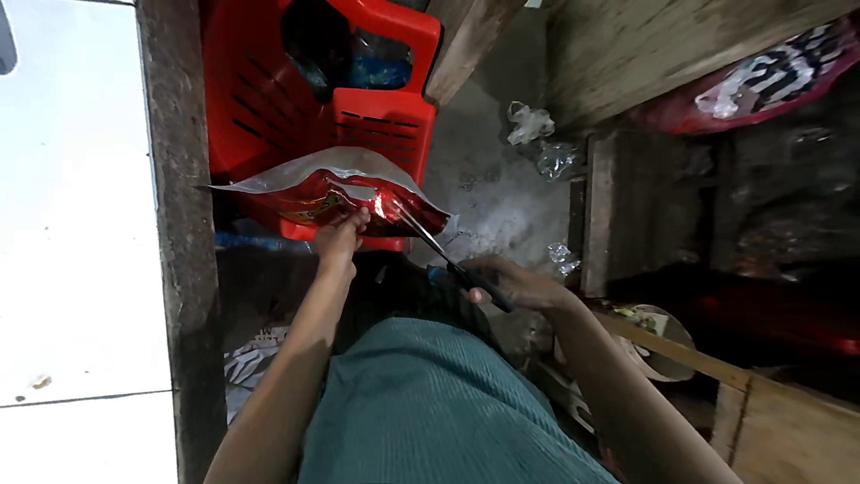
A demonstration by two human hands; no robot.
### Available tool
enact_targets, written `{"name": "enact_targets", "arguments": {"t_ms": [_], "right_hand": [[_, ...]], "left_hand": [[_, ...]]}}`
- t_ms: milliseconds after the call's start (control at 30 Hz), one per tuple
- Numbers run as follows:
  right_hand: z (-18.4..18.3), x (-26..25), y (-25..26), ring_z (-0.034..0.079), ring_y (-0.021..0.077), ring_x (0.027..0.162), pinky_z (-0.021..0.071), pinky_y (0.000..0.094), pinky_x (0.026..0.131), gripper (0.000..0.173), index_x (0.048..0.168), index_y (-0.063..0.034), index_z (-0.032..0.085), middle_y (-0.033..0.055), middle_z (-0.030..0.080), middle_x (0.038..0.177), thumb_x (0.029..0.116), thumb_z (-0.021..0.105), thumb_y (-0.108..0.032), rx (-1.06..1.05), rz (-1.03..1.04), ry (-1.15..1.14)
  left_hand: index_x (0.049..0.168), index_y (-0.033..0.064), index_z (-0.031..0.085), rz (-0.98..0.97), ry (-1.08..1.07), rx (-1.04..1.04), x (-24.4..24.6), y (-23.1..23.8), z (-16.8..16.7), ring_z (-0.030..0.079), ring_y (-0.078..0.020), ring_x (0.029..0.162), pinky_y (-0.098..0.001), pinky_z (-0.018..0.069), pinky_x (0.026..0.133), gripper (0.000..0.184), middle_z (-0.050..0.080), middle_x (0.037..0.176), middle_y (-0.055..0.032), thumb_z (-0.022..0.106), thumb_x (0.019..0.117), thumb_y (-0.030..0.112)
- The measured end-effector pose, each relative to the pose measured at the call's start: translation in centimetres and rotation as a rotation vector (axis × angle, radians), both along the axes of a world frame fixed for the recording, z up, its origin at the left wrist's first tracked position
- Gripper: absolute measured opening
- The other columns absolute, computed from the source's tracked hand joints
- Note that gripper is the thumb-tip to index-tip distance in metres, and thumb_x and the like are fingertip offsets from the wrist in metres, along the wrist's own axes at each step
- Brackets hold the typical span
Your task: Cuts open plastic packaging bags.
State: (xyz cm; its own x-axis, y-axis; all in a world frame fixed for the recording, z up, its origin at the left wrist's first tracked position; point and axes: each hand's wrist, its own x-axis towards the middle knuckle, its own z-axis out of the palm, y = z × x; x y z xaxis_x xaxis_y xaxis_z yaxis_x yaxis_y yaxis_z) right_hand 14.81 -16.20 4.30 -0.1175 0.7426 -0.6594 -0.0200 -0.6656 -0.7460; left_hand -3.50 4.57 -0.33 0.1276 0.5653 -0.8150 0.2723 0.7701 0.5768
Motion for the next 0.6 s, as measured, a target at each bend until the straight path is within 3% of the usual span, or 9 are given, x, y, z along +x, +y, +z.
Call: {"name": "enact_targets", "arguments": {"t_ms": [67, 233, 400, 500, 600], "right_hand": [[0.0, -0.2, 0.0, 0.062, -0.0019, 0.073, 0.0515, 0.0147, 0.066, 0.065, 0.101, -0.0139, 0.072, -0.0089, 0.067, 0.082, 0.0728, 0.078, -0.072, -0.015, 0.003, 0.005], [-0.4, 0.2, -0.2, 0.058, -0.0027, 0.064, 0.0483, 0.0129, 0.060, 0.061, 0.098, -0.0157, 0.071, -0.0104, 0.064, 0.075, 0.0738, 0.077, -0.072, -0.044, -0.022, 0.004], [-1.0, 0.7, 0.3, 0.058, -0.0020, 0.064, 0.0481, 0.0137, 0.060, 0.069, 0.100, -0.0156, 0.071, -0.0105, 0.065, 0.075, 0.0723, 0.073, -0.079, -0.009, -0.028, 0.010], [-1.0, 1.0, 0.7, 0.059, -0.0014, 0.065, 0.0479, 0.0138, 0.060, 0.067, 0.101, -0.0155, 0.071, -0.0093, 0.065, 0.076, 0.0736, 0.073, -0.077, -0.016, 0.006, 0.029], [-0.8, 0.9, 1.0, 0.058, -0.0016, 0.064, 0.0474, 0.0135, 0.059, 0.062, 0.099, -0.0154, 0.071, -0.0093, 0.064, 0.075, 0.0742, 0.076, -0.072, -0.042, 0.049, 0.046]], "left_hand": [[0.099, 0.0048, 0.071, 0.014, -0.036, -0.024, 0.2, 0.3, -0.4, 0.064, -0.0120, 0.083, -0.0316, 0.0534, 0.077, 0.010, 0.070, 0.091, -0.0025, 0.070, 0.0964, 0.015], [0.096, 0.0013, 0.063, 0.021, -0.155, 0.060, -0.3, -0.1, -1.8, 0.064, -0.0116, 0.081, -0.0291, 0.0557, 0.078, 0.016, 0.066, 0.088, -0.0043, 0.051, 0.1046, 0.009], [0.093, 0.0020, 0.061, 0.043, -0.272, 0.100, -1.6, -0.3, -2.4, 0.066, -0.0100, 0.085, -0.0272, 0.0548, 0.085, 0.015, 0.068, 0.090, -0.0038, 0.047, 0.1001, 0.002], [0.092, 0.0036, 0.061, 0.066, -0.377, 0.089, -3.0, -0.6, -2.5, 0.069, -0.0111, 0.096, -0.0283, 0.0539, 0.091, 0.021, 0.073, 0.100, -0.0055, 0.041, 0.1000, 0.002], [0.093, 0.0054, 0.058, 0.071, -0.331, 0.048, -3.9, -0.5, -2.3, 0.070, -0.0129, 0.096, -0.0304, 0.0539, 0.088, 0.021, 0.075, 0.103, -0.0064, 0.039, 0.1002, 0.007]]}}
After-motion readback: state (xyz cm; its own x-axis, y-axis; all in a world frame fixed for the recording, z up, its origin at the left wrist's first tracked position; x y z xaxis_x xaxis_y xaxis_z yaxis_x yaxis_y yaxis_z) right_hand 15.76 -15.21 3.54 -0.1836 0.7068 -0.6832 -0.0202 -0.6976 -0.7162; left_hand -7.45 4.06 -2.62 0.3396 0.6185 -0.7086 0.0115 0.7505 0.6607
